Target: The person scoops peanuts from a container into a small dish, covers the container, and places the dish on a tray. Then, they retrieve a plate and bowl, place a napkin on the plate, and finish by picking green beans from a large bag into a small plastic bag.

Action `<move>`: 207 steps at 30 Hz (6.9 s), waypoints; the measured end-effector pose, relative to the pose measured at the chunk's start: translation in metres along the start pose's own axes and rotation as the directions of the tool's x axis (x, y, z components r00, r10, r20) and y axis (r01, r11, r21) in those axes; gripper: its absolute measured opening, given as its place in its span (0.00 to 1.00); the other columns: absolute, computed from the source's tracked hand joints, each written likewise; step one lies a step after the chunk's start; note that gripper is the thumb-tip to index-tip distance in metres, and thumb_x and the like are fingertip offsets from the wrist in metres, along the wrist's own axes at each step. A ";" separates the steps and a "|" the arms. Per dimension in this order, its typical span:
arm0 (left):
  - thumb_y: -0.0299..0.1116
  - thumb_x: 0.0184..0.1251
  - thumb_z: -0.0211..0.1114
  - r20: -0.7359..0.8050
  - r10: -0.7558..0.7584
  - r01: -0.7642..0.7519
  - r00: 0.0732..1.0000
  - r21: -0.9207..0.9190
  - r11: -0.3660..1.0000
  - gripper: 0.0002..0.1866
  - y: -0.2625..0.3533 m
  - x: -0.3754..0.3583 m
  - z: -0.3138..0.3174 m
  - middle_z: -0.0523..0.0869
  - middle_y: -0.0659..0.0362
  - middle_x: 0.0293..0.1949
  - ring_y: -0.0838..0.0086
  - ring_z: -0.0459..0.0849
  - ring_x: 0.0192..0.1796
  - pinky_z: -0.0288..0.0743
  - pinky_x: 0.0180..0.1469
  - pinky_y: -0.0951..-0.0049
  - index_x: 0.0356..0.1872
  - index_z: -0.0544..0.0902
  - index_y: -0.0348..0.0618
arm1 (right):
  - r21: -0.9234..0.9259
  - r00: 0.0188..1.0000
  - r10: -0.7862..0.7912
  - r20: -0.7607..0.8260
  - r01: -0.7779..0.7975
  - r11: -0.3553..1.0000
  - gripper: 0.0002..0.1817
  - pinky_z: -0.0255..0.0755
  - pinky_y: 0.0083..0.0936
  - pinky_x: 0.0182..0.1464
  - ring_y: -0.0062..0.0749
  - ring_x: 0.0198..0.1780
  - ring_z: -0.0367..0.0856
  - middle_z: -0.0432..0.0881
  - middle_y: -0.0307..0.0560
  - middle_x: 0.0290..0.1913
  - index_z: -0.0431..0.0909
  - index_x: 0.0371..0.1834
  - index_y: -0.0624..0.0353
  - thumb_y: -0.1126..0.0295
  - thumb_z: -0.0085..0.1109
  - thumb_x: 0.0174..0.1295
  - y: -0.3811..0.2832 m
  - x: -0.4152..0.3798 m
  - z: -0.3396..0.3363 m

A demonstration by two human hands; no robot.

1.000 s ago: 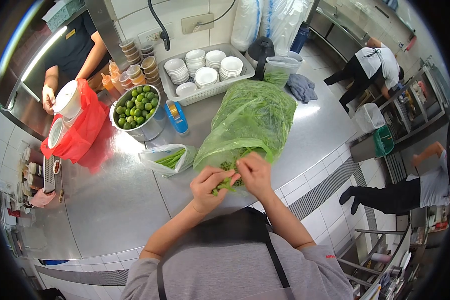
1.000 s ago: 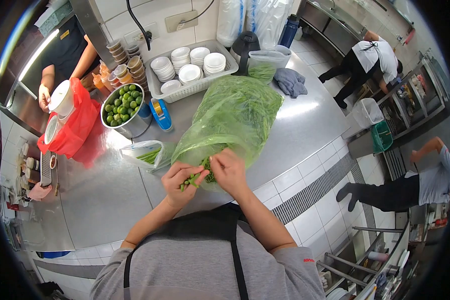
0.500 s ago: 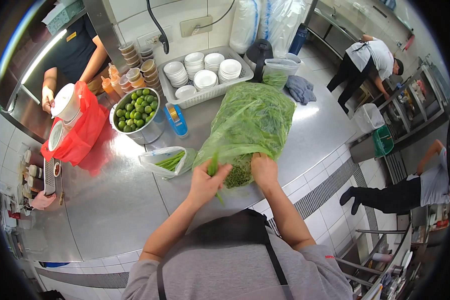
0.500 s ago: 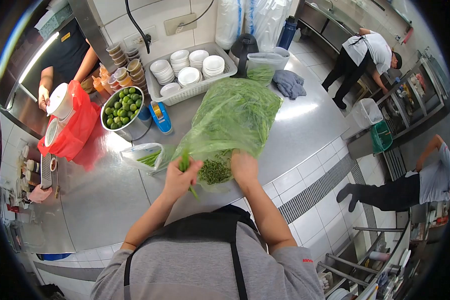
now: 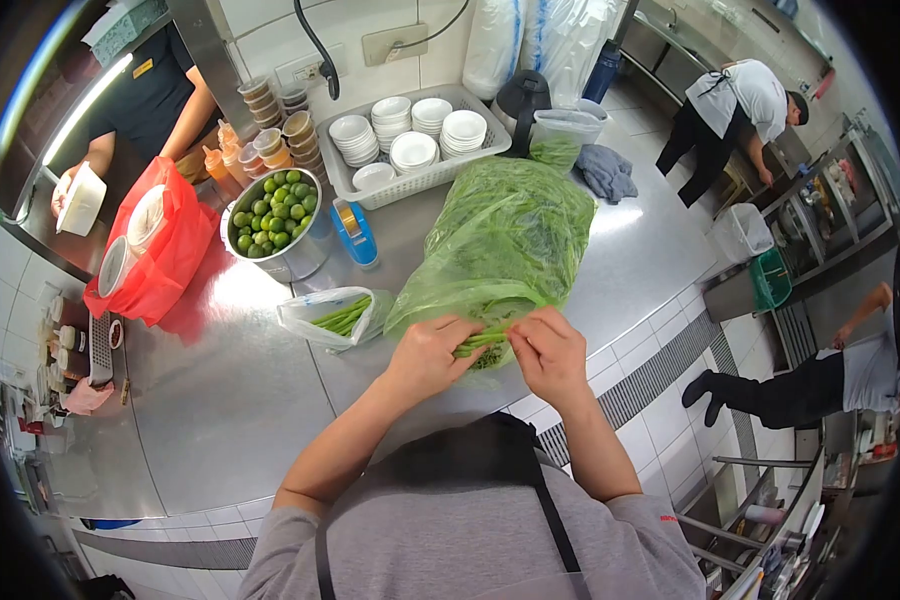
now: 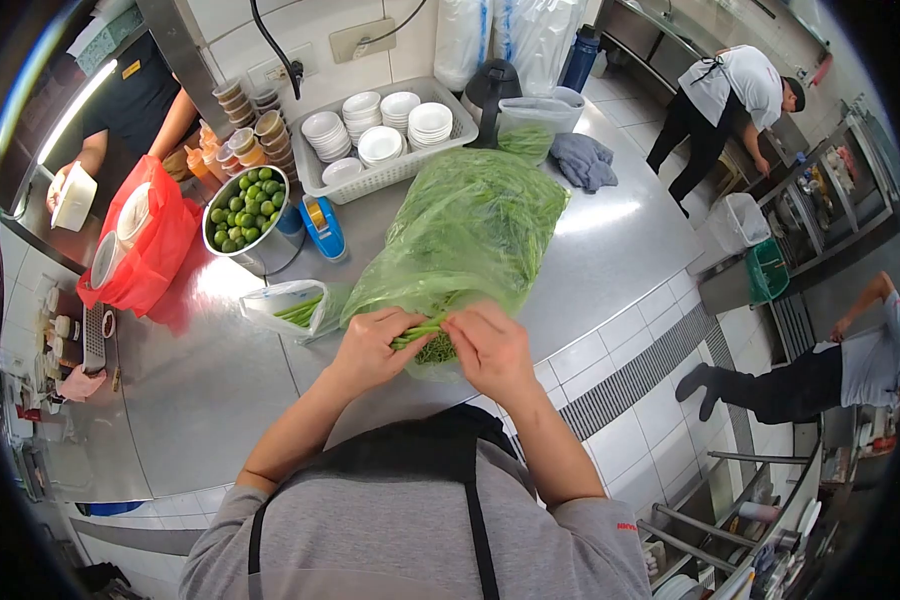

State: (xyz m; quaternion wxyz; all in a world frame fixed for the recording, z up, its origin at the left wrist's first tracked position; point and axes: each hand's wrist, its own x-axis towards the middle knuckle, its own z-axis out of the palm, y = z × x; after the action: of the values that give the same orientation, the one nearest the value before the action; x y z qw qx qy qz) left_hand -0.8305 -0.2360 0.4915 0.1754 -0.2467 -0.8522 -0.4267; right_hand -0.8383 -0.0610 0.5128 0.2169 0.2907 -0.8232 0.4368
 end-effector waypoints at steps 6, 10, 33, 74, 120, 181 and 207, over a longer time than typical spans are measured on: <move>0.31 0.55 0.65 -0.097 -0.302 0.258 0.948 -0.318 0.912 0.08 0.010 -0.002 -0.003 0.81 0.56 0.22 0.74 0.78 0.20 0.69 0.23 0.76 0.31 0.81 0.36 | 0.642 0.900 0.427 0.086 -0.378 0.668 0.02 0.65 0.17 0.28 0.30 0.27 0.72 0.76 0.45 0.27 0.78 0.30 0.62 0.77 0.58 0.53 0.003 -0.001 0.029; 0.32 0.62 0.61 -0.192 -0.620 0.373 0.761 -0.653 0.660 0.09 0.000 -0.003 -0.023 0.80 0.62 0.21 0.87 0.69 0.17 0.60 0.18 0.85 0.32 0.81 0.35 | 0.196 0.942 0.302 0.147 -0.327 0.924 0.04 0.66 0.18 0.29 0.31 0.28 0.73 0.75 0.47 0.28 0.79 0.32 0.61 0.76 0.59 0.53 0.037 -0.020 0.041; 0.31 0.64 0.57 -0.207 -0.645 0.243 0.735 -0.808 0.536 0.11 0.006 -0.013 -0.022 0.72 0.64 0.16 0.86 0.67 0.16 0.59 0.19 0.84 0.23 0.74 0.37 | -0.412 0.909 0.286 0.303 -0.145 0.900 0.10 0.70 0.39 0.36 0.50 0.35 0.75 0.76 0.52 0.30 0.78 0.35 0.61 0.76 0.51 0.49 0.074 -0.028 0.056; 0.33 0.56 0.65 0.093 -0.429 0.435 0.899 -0.321 0.842 0.10 -0.009 -0.009 -0.007 0.78 0.58 0.19 0.75 0.74 0.20 0.68 0.24 0.74 0.33 0.81 0.35 | 0.376 0.878 0.419 0.232 -0.478 0.794 0.05 0.64 0.16 0.28 0.19 0.25 0.71 0.75 0.40 0.25 0.80 0.32 0.61 0.71 0.60 0.55 0.024 -0.014 0.036; 0.24 0.52 0.57 0.094 -0.430 0.440 0.898 -0.185 0.879 0.46 0.022 -0.035 -0.037 0.73 0.39 0.50 0.46 0.76 0.47 0.72 0.43 0.57 0.67 0.35 0.40 | 0.800 0.755 0.428 0.496 -0.589 0.113 0.23 0.69 0.30 0.52 0.37 0.51 0.74 0.73 0.57 0.52 0.68 0.53 0.66 0.57 0.38 0.68 -0.029 0.000 0.099; 0.28 0.56 0.55 -0.823 -0.540 0.930 0.174 -0.042 0.365 0.10 -0.144 -0.293 -0.248 0.79 0.51 0.41 0.58 0.78 0.46 0.71 0.49 0.63 0.37 0.81 0.42 | 0.098 0.761 -0.514 0.395 0.522 0.847 0.10 0.65 0.36 0.46 0.44 0.43 0.73 0.75 0.47 0.40 0.77 0.36 0.59 0.73 0.61 0.49 -0.083 0.055 0.142; 0.29 0.42 0.64 -0.674 -0.577 0.848 0.462 0.145 0.510 0.10 -0.149 -0.517 -0.445 0.77 0.50 0.37 0.61 0.79 0.38 0.74 0.42 0.63 0.30 0.79 0.41 | -0.161 0.911 -0.092 0.401 0.169 0.972 0.06 0.65 0.33 0.47 0.41 0.43 0.73 0.76 0.47 0.40 0.77 0.32 0.59 0.73 0.61 0.50 -0.308 -0.121 0.297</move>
State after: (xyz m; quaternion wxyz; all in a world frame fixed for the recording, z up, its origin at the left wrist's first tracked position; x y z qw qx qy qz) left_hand -0.4540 -0.8147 0.3884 0.2599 0.3301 -0.8587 -0.2933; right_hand -0.5738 -0.4154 0.4662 0.1039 0.4042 -0.8668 0.2729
